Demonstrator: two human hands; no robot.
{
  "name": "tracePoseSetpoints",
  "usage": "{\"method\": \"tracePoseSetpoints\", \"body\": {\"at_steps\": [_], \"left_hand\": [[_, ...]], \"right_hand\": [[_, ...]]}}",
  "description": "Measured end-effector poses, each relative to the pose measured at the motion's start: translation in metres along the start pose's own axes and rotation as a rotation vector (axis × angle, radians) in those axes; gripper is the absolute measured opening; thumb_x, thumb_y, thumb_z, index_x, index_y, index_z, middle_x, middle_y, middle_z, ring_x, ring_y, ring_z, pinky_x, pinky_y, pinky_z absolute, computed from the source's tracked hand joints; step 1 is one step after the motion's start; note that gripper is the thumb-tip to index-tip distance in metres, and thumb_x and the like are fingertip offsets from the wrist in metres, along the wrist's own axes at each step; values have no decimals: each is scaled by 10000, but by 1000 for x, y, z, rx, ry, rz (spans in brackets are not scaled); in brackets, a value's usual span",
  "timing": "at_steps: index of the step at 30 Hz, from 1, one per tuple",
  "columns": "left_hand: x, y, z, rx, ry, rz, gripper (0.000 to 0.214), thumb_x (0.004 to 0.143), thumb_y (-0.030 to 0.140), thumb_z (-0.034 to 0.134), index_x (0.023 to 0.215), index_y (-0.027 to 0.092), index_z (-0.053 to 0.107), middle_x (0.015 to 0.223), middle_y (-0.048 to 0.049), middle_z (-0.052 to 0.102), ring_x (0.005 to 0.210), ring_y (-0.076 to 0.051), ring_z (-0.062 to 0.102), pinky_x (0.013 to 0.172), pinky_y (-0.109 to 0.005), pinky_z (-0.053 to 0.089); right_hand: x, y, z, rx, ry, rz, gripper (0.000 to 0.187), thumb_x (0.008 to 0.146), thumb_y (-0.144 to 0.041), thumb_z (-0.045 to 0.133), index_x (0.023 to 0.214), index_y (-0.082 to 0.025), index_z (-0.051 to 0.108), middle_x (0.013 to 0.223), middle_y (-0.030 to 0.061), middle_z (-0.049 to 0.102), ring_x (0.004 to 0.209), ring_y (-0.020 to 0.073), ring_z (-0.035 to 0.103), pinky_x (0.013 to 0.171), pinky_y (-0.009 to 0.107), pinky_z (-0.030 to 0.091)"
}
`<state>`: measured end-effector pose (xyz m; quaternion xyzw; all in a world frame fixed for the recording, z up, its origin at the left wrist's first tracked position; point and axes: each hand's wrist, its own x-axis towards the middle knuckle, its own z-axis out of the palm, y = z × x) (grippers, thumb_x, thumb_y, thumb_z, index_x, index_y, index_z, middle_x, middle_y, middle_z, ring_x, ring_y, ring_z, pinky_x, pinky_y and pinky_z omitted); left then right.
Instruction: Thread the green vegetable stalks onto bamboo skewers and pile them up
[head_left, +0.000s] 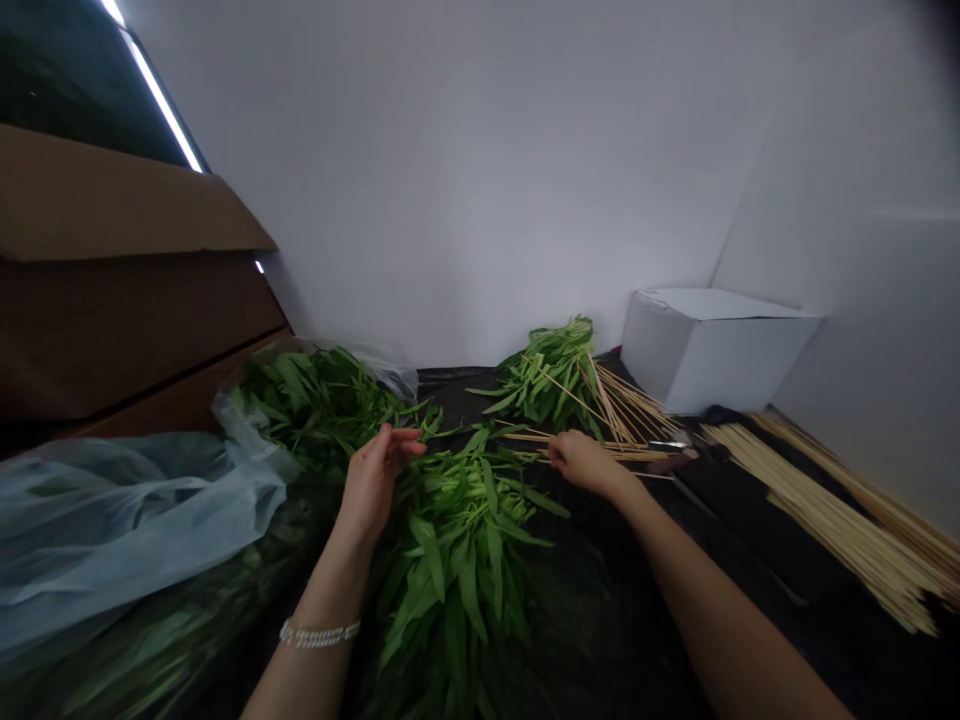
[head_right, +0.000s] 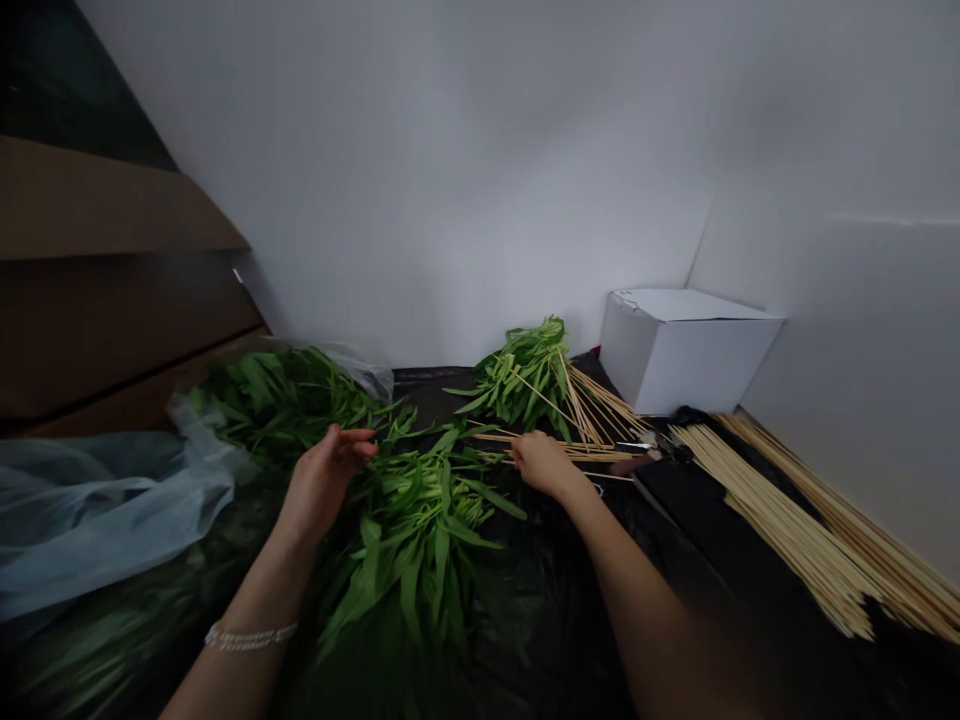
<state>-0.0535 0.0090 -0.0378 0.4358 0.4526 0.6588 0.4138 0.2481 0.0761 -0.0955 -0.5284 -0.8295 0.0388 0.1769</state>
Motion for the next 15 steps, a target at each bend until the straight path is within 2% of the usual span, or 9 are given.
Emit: {"method": "tracePoseSetpoints", "body": {"at_steps": [3,6,9,11,15], "left_hand": [[2,-2,-3,22,40,10,452,733,583,635,795,149,740,678,-63,701,696,-190,614,705,-295,457],[4,-6,-7,105,107,67,372,720,517,678,820,163,733,731,-56,718,745,-196,633,748,-292,463],[7,-13,-10,299,113,149,280,681,432,727,807,181,739,801,-52,732,807,-213,640,815,-301,455],[7,-16,-10,452,81,192,244,677,400,729,800,191,749,829,-57,736,827,-227,640,831,-310,452],[4,-20,-7,653,-46,303,248,740,407,677,857,203,754,928,-65,740,910,-242,645,874,-334,452]], "right_hand": [[4,1,-6,12,89,35,121,859,-162,496,853,-201,611,793,33,662,767,162,597,669,239,372],[5,-4,-11,64,286,39,166,937,-224,411,978,-205,570,845,29,656,770,162,601,680,245,381],[3,-15,-12,55,451,-36,226,974,-262,354,1024,-204,566,933,45,659,827,167,609,698,249,387],[0,-23,-12,-13,466,-82,252,980,-259,340,1033,-200,579,965,57,660,854,169,608,700,250,385],[-5,-35,-14,-161,357,-126,259,972,-239,350,1020,-200,601,912,52,661,825,167,602,667,249,364]]}}
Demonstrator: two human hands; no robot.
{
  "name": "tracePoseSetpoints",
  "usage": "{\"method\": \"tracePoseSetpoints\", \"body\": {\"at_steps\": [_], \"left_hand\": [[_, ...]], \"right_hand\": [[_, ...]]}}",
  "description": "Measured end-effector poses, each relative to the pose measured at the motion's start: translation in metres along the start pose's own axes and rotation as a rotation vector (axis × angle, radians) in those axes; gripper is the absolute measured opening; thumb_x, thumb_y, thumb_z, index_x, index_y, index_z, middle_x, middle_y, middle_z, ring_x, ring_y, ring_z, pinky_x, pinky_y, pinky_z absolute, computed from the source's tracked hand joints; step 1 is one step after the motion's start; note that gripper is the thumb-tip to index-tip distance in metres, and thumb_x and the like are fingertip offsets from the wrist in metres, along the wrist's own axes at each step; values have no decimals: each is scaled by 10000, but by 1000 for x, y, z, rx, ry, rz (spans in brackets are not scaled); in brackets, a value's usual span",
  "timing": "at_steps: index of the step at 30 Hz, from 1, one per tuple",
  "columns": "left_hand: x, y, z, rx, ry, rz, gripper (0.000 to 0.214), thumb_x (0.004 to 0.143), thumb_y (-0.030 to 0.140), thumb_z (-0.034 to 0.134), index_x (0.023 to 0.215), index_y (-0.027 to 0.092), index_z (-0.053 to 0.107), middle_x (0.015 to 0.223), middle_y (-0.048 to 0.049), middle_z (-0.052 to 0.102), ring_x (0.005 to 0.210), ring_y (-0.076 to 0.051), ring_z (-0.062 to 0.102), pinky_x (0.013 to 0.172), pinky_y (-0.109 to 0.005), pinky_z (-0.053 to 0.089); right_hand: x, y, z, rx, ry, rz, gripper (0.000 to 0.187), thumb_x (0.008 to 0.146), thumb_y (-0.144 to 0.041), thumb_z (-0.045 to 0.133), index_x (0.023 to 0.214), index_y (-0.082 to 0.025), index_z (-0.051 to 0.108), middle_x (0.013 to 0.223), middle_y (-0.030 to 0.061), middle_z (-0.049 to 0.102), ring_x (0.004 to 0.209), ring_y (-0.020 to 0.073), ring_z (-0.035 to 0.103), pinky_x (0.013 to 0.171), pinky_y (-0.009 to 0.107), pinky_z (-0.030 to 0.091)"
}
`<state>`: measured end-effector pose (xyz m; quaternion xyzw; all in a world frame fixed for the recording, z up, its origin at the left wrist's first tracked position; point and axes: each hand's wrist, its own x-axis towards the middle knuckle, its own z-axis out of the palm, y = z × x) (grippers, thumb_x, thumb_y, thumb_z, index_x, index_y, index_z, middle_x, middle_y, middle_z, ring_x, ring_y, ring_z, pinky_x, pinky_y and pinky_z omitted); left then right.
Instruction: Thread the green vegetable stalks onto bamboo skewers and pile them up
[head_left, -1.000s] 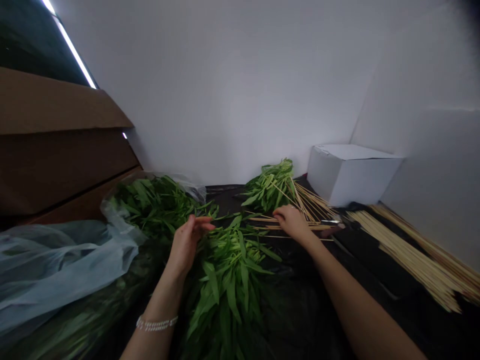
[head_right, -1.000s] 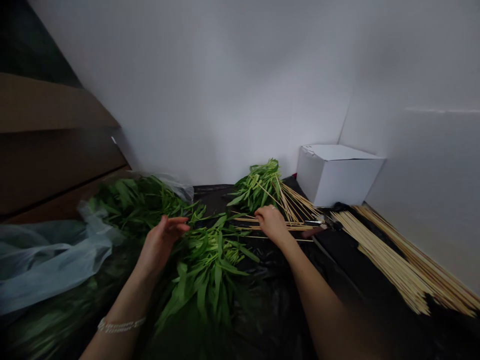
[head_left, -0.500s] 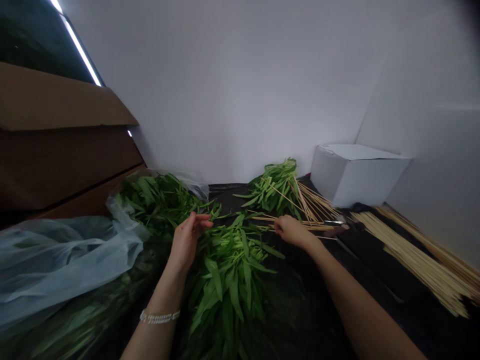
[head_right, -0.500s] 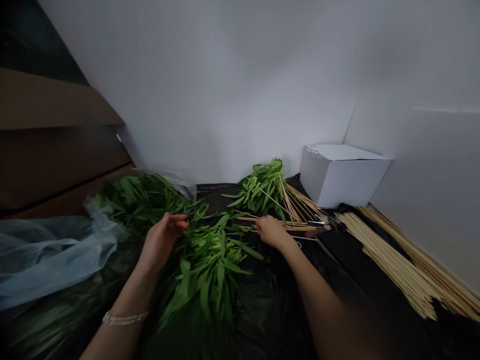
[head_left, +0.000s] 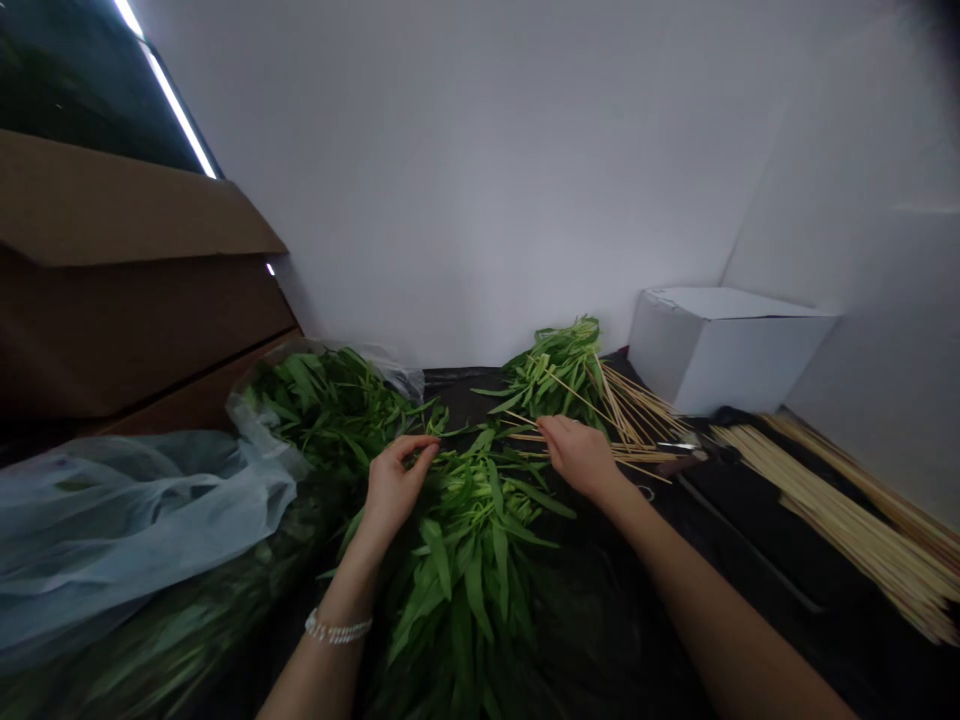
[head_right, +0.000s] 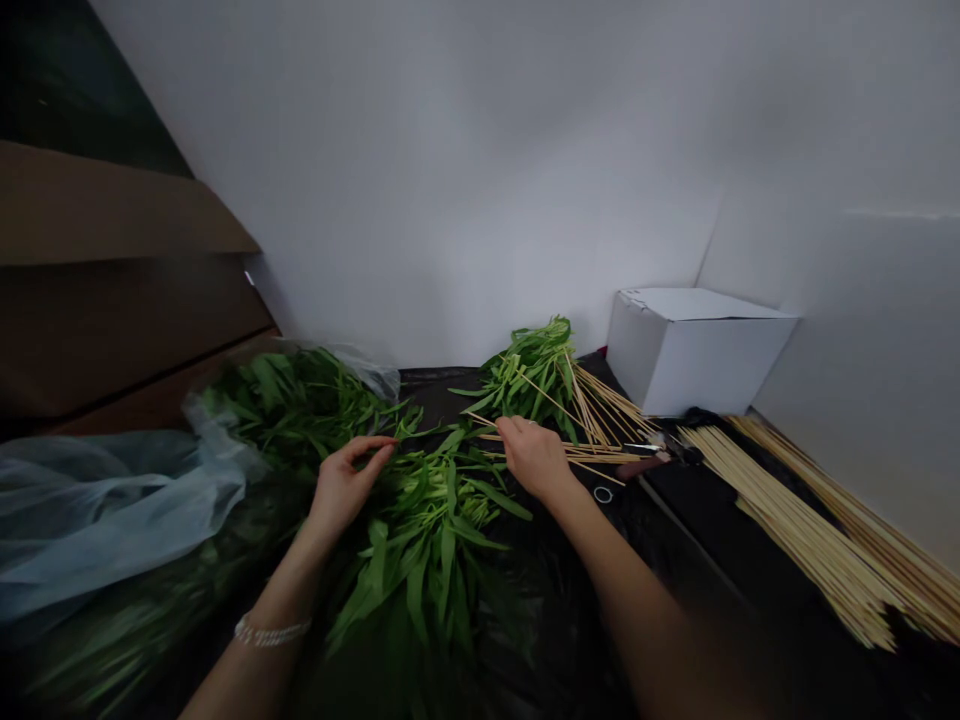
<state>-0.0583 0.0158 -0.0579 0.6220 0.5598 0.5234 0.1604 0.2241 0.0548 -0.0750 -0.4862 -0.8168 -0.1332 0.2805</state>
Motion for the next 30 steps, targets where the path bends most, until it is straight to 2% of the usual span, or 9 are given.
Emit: {"method": "tracePoseSetpoints", "body": {"at_steps": [6,10,13,17,19,22,25,28,30], "left_hand": [[-7,13,3,12,-232,61,307,833,424,593,988,199,735,943,-67,748,895,-236,671,851,-336,474],[-13,26,9,36,-388,218,220,834,377,613,810,200,740,903,-75,730,898,-223,642,851,-341,462],[-18,30,15,93,-475,301,186,786,364,674,695,207,714,960,-75,705,984,-232,594,905,-367,430],[-22,25,18,331,-515,327,144,671,371,769,691,239,715,1101,-56,656,1140,-283,489,981,-442,359],[-23,22,18,367,-549,330,114,667,340,768,708,249,714,1138,-46,643,1181,-292,458,1000,-458,336],[-22,22,18,281,-582,325,22,719,255,708,704,239,700,1141,-48,649,1190,-272,468,1010,-439,335],[-20,28,16,98,-543,279,61,751,213,662,692,212,675,1116,-70,666,1144,-251,521,1005,-409,354],[-16,34,12,-136,-500,129,100,802,263,630,734,190,642,1117,-92,675,1076,-231,577,964,-375,392],[-15,35,11,-258,-471,18,144,831,316,605,774,185,615,1074,-93,691,979,-209,614,881,-339,434]], "right_hand": [[0,-10,-3,-3,-111,10,301,992,-288,320,1067,-215,602,939,51,669,828,158,604,667,245,349],[0,-14,-2,5,-136,-6,299,989,-292,324,1079,-221,600,938,46,667,814,159,605,662,251,354],[0,-16,-2,0,-165,-14,287,983,-281,335,1063,-218,603,914,45,663,800,156,604,650,248,353],[0,-16,-1,-6,-172,-25,282,983,-277,335,1051,-220,603,908,40,659,796,154,603,643,246,352],[0,-16,-1,-7,-169,-22,286,984,-280,332,1054,-221,602,907,39,660,798,155,604,641,246,350],[0,-15,-2,-2,-168,-11,288,984,-283,334,1055,-216,605,912,43,664,807,158,605,641,247,350],[0,-14,-1,8,-151,-1,293,984,-281,332,1054,-213,609,923,50,667,816,163,606,658,250,360],[0,-13,0,44,-128,19,301,985,-289,332,1064,-216,613,947,54,672,841,163,612,696,250,378],[0,-12,1,95,-107,52,297,984,-294,339,1069,-221,613,974,50,676,868,158,618,731,246,390]]}}
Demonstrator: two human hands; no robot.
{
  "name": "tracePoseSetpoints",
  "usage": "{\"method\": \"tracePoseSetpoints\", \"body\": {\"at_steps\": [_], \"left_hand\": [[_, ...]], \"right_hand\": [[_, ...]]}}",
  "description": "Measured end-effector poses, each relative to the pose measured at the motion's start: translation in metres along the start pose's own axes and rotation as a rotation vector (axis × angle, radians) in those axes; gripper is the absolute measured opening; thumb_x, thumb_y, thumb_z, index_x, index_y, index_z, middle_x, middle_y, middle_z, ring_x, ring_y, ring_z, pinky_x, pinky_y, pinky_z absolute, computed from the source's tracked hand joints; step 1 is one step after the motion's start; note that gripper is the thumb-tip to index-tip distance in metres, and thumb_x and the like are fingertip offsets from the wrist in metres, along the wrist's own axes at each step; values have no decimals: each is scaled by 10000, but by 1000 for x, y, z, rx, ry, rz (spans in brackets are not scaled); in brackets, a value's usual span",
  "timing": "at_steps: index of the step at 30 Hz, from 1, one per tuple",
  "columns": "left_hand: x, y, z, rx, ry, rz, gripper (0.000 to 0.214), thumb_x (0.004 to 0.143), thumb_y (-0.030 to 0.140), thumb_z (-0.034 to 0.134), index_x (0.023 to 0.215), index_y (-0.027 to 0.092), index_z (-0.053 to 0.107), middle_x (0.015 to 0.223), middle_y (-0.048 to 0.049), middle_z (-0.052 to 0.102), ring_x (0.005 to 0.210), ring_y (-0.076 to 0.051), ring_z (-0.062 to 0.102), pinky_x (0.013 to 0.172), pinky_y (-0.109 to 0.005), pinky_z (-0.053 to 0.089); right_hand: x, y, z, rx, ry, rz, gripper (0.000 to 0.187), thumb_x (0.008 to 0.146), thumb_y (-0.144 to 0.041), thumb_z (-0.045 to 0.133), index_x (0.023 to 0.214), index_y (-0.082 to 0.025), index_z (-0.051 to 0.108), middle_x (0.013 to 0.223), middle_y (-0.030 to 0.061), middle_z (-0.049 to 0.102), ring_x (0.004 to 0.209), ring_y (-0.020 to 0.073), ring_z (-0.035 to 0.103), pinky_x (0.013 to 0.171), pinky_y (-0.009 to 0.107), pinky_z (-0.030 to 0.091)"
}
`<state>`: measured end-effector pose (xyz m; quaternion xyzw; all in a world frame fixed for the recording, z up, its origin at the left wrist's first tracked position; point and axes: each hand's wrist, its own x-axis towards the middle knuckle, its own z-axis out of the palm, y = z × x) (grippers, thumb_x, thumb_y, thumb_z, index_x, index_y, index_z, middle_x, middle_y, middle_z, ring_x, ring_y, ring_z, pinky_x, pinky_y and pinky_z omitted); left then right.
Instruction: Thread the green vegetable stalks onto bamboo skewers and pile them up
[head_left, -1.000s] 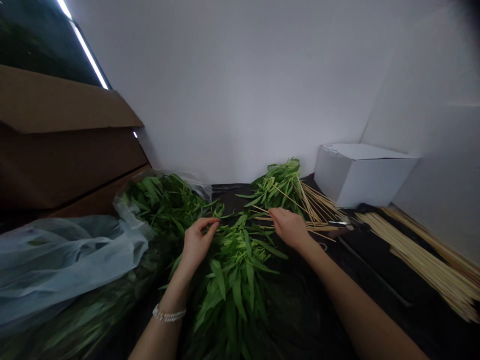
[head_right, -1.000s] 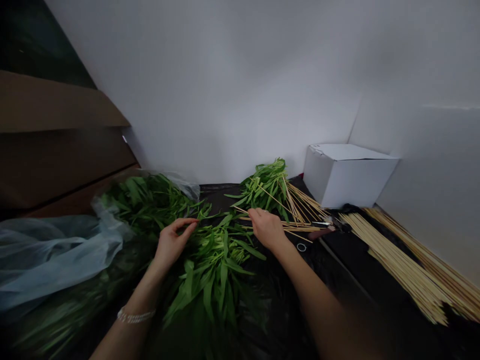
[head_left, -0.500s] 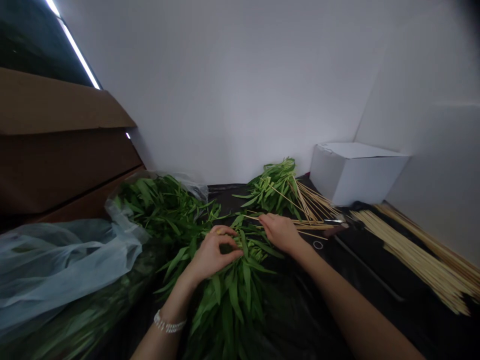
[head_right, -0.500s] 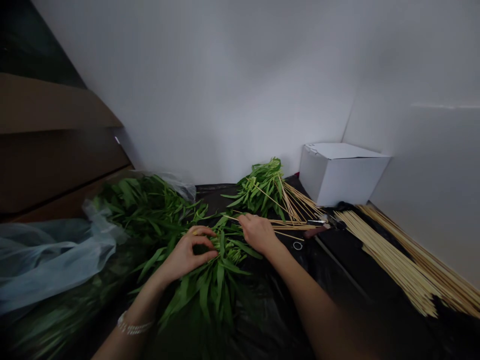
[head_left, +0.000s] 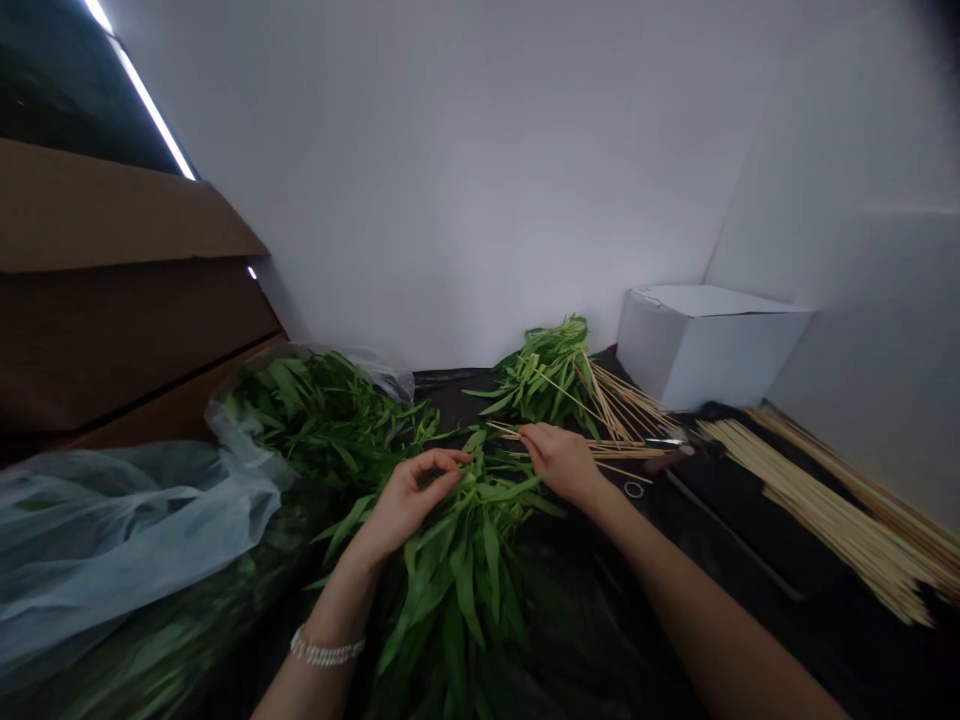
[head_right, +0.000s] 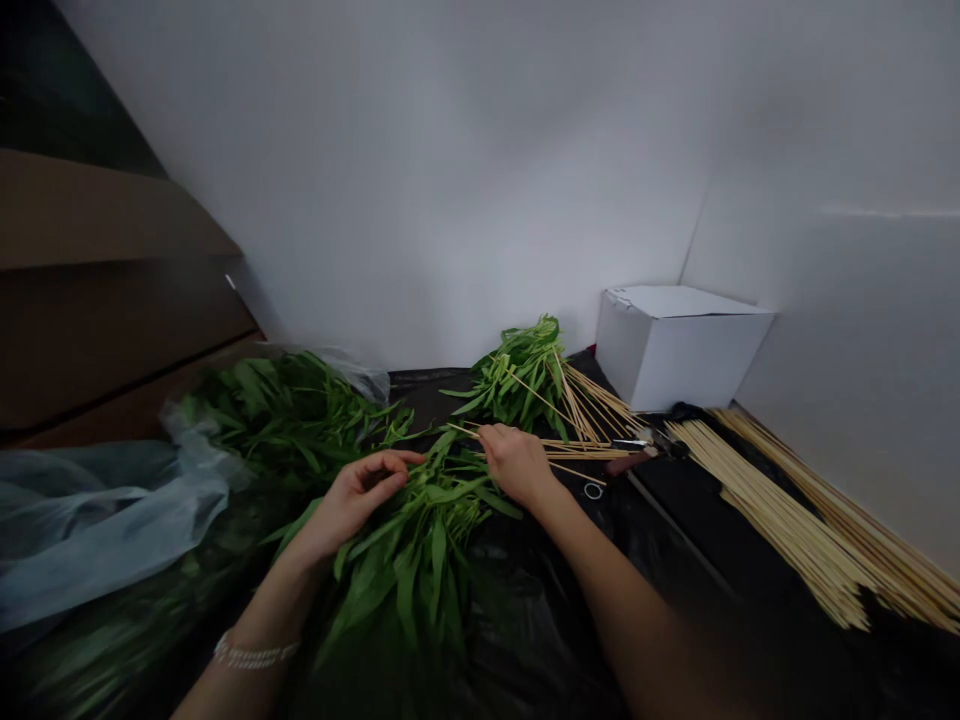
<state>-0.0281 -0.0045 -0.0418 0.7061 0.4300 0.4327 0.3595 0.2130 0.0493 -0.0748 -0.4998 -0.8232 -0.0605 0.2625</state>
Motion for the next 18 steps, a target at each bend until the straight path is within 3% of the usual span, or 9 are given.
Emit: {"method": "tracePoseSetpoints", "body": {"at_steps": [3,7,11,14,18], "left_hand": [[1,-3,2,-32,25,-42,191,840,367,594,798,180,597,840,-48,700,765,-166,608,730,-284,445],[0,-6,8,158,-45,-14,272,815,396,623,669,166,611,624,-2,601,625,-140,528,648,-266,401],[-2,-4,9,444,-105,49,214,704,395,738,703,186,691,703,-12,605,731,-176,552,698,-287,399],[-4,-4,9,639,-172,85,158,702,377,735,755,230,720,819,-23,633,882,-217,557,778,-317,394],[-4,-4,10,645,-213,127,89,769,291,655,761,232,721,829,-31,644,899,-218,560,820,-338,393]], "right_hand": [[0,-1,1,60,22,43,273,974,-295,365,1060,-229,615,984,40,681,887,156,624,757,243,400],[0,0,4,69,40,31,269,969,-282,372,1023,-228,630,966,42,684,887,156,623,767,241,405],[0,2,7,101,77,11,281,974,-286,364,1001,-220,635,953,47,684,886,147,623,787,232,411],[1,5,6,129,114,21,271,970,-287,372,1009,-220,632,967,45,687,898,148,625,797,230,417],[2,9,4,175,195,50,266,960,-277,380,1031,-214,628,1004,44,692,899,155,633,789,238,435]]}}
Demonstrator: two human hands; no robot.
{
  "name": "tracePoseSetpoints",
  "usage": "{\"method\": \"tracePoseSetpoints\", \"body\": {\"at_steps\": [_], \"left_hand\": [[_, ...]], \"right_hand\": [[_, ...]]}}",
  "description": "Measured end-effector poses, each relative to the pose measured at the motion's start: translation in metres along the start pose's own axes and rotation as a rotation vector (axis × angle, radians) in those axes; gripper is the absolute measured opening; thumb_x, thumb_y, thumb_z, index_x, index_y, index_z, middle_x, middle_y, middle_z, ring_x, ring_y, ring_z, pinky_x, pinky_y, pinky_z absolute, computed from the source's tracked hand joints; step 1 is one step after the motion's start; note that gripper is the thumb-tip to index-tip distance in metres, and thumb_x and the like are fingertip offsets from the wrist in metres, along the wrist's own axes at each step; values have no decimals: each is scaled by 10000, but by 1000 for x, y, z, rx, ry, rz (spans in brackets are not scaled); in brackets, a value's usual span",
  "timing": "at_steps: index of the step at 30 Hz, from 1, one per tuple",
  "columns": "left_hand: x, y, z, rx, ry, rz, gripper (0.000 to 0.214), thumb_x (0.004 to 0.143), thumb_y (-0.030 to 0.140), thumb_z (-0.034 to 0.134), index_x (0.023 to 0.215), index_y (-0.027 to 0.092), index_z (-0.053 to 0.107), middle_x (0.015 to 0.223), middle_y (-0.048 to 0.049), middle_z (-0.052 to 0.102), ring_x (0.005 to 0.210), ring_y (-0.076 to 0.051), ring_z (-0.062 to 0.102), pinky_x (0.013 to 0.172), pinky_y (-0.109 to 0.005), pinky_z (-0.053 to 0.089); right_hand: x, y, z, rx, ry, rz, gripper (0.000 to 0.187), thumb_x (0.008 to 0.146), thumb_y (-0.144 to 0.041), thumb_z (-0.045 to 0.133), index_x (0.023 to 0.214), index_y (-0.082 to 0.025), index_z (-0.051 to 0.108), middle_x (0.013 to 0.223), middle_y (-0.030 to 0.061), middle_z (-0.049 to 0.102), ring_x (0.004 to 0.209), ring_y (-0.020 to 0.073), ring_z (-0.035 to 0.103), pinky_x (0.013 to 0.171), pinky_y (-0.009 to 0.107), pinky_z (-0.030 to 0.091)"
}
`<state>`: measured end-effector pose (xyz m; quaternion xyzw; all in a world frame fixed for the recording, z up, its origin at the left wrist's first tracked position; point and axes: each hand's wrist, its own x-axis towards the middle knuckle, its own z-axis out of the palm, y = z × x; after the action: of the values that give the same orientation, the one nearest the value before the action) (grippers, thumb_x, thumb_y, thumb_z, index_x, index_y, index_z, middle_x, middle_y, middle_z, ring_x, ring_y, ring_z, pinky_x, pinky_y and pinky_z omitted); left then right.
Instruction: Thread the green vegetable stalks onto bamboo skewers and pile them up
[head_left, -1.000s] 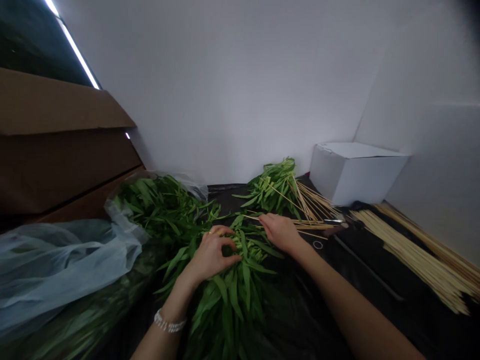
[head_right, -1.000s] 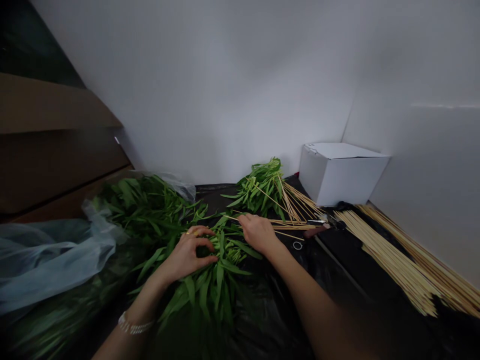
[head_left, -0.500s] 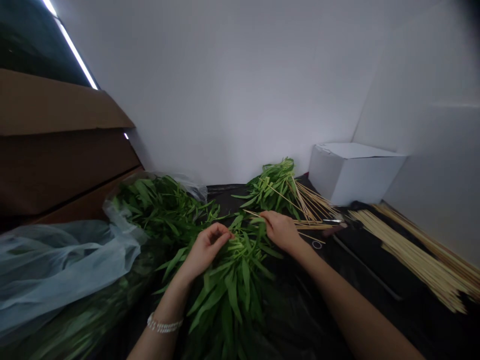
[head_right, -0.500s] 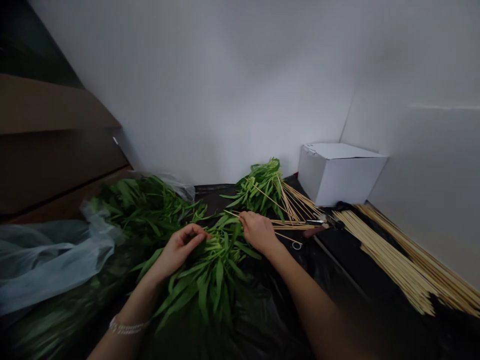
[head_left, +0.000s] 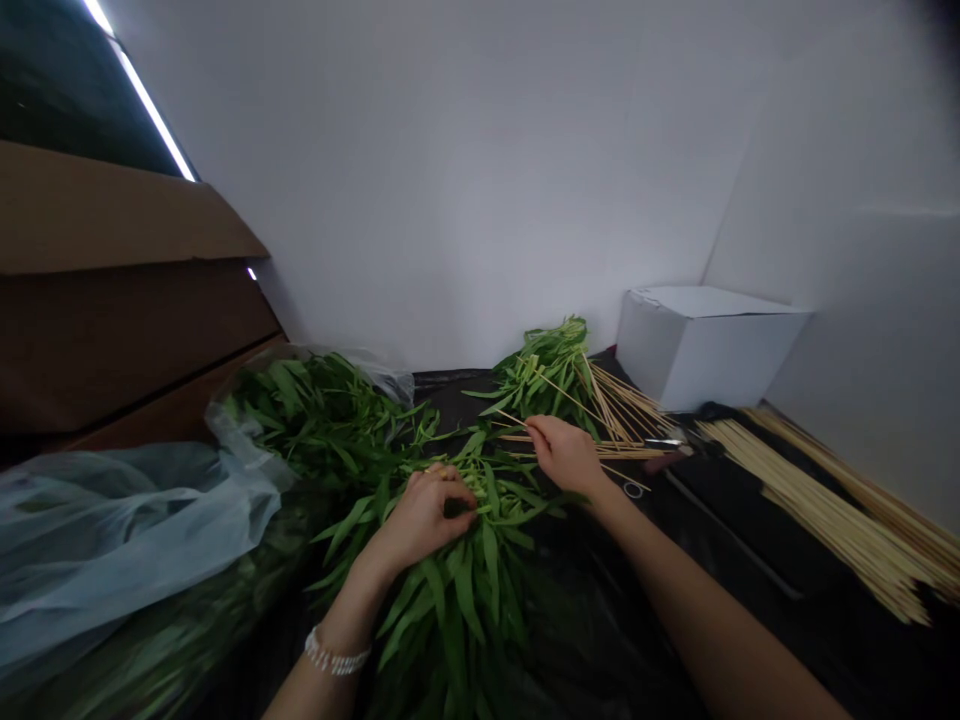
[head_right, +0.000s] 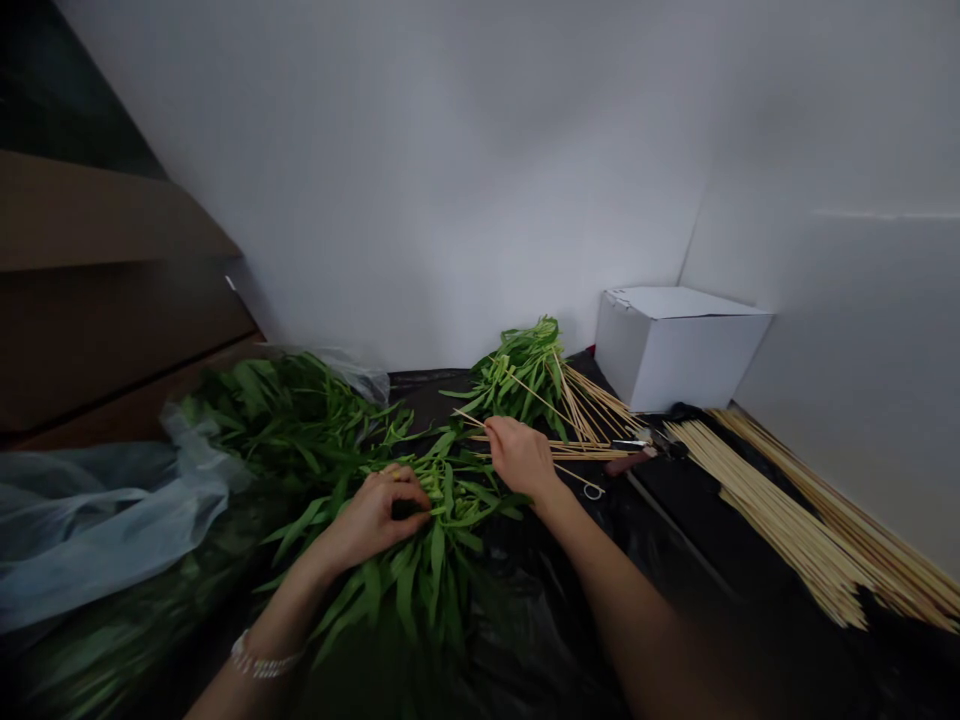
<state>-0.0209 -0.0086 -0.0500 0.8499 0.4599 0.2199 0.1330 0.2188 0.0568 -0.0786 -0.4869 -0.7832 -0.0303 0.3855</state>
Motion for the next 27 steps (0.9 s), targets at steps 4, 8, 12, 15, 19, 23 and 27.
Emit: {"method": "tracePoseSetpoints", "body": {"at_steps": [4,8,12,15,19,23,27], "left_hand": [[1,-2,-2,-351,156,-6,88,778,255,646,774,193,708,834,-56,666,851,-205,595,829,-339,426],[1,-5,-9,-923,385,-200,186,689,332,760,783,183,701,873,-59,714,835,-202,642,802,-315,470],[1,-6,-14,-1345,519,-371,310,619,344,820,832,199,647,842,-31,738,777,-177,671,738,-288,504],[2,-5,-15,-1433,491,-438,328,643,311,811,886,202,620,775,-12,732,682,-147,663,666,-254,508],[3,-7,-12,-1405,444,-451,381,671,276,796,1008,182,647,769,-15,727,651,-129,652,635,-224,498],[4,-8,-9,-1328,428,-438,351,658,271,806,973,164,695,838,-50,741,697,-134,656,673,-230,498],[6,-8,-5,-1328,419,-487,348,624,317,825,914,151,727,818,-61,741,672,-133,648,644,-223,485]], "right_hand": [[2,2,-3,55,93,30,268,950,-275,388,1031,-205,634,1017,56,696,900,163,640,795,253,457],[4,2,-5,109,142,48,269,944,-268,393,1029,-198,638,1015,66,698,916,170,642,828,266,464],[4,2,-4,142,170,59,263,937,-275,405,1021,-197,641,1006,65,700,919,179,643,835,276,465],[3,-1,-4,149,175,56,268,939,-275,400,1028,-197,641,1008,66,700,919,179,644,832,275,466],[1,-9,-2,178,163,14,263,943,-274,402,1024,-199,641,1015,62,698,921,168,644,843,267,468],[-1,-20,-1,225,157,-20,254,947,-272,405,1027,-202,636,1017,61,699,925,163,646,847,265,476],[-4,-28,-1,181,137,-109,271,962,-258,385,1060,-189,628,1006,69,697,919,165,643,843,276,479]]}}
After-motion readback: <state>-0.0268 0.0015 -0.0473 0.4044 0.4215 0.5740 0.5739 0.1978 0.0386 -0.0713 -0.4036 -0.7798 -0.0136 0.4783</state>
